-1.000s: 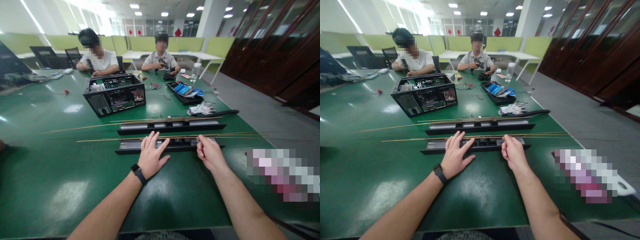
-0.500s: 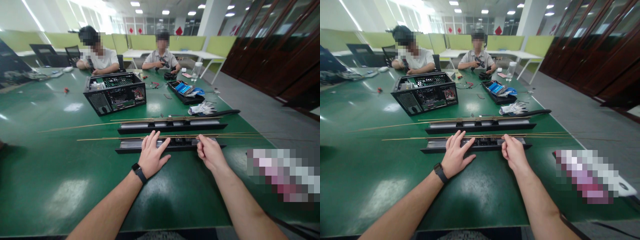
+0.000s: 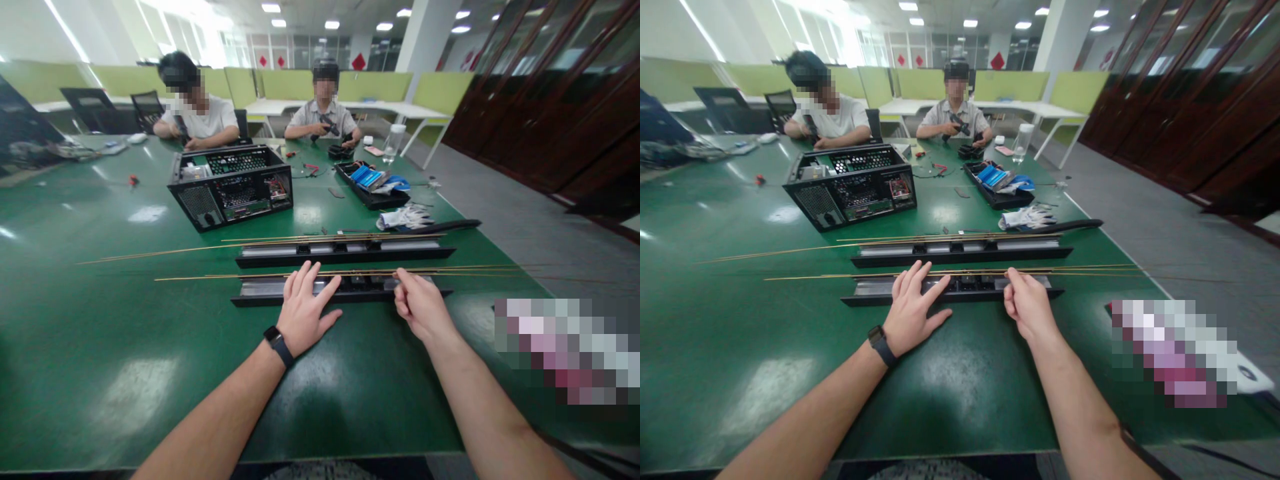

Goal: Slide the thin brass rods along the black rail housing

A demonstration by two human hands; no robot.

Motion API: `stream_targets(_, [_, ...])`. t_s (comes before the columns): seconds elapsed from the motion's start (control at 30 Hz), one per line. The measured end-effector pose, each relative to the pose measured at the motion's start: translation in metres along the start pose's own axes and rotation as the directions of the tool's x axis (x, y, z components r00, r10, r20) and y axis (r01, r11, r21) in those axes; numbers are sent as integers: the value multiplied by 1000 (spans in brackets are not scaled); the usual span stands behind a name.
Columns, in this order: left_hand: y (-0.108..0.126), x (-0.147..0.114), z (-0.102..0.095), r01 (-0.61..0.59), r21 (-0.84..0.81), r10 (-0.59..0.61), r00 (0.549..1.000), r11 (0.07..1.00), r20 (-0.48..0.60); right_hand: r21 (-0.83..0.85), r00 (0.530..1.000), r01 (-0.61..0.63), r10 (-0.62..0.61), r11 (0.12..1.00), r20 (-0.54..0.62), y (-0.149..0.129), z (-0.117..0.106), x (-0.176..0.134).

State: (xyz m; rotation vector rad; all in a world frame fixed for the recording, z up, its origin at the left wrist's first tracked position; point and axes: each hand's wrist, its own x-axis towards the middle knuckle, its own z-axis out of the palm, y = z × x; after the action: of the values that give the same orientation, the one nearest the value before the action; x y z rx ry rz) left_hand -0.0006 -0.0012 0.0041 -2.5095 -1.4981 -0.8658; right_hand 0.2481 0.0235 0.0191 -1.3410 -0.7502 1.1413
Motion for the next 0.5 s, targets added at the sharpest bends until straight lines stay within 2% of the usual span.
stream_targets(0.5, [0,0,-1,2,6,-2,1000,1000,10,65,1000,-16,17,998,-14,-3,1,-2])
